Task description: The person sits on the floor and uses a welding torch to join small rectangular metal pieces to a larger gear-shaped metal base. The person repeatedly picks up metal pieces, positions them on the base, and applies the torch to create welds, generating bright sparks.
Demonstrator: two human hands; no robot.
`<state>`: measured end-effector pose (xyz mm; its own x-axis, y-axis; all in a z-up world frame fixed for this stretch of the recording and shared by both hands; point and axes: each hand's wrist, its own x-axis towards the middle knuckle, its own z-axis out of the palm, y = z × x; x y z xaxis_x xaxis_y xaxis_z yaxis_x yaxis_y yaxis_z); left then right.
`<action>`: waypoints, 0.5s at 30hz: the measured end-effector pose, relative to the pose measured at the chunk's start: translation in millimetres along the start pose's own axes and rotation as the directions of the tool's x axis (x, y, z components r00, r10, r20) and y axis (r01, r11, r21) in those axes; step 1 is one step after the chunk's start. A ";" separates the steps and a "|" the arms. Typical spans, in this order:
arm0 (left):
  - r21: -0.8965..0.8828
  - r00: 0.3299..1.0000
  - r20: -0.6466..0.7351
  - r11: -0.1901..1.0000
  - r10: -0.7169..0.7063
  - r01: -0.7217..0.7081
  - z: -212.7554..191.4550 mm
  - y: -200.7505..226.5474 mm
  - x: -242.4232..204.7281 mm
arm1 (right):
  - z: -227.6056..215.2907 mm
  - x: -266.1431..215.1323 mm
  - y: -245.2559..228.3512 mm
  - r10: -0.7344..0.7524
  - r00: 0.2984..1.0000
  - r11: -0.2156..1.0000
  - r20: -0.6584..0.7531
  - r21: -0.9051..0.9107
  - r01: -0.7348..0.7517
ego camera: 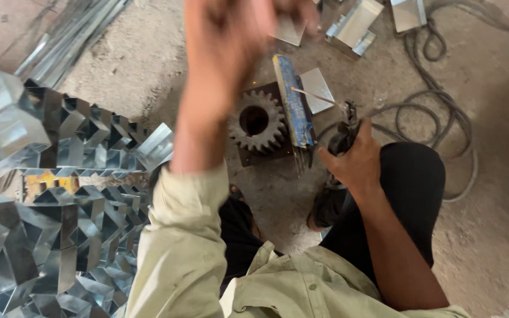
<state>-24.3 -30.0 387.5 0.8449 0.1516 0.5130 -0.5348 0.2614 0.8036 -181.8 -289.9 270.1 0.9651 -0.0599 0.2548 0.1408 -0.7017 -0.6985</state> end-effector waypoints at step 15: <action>-0.741 0.810 0.305 0.659 0.500 -0.128 84.7 184.8 -201.7 | -1.7 -10.2 -7.0 -0.041 0.998 0.997 0.047 -0.061 0.043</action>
<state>-294.5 -93.0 458.1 0.4133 -0.0369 0.9098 -0.4514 0.8594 0.2399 -193.0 -285.6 273.5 0.9678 0.0018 0.2516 0.1689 -0.7458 -0.6444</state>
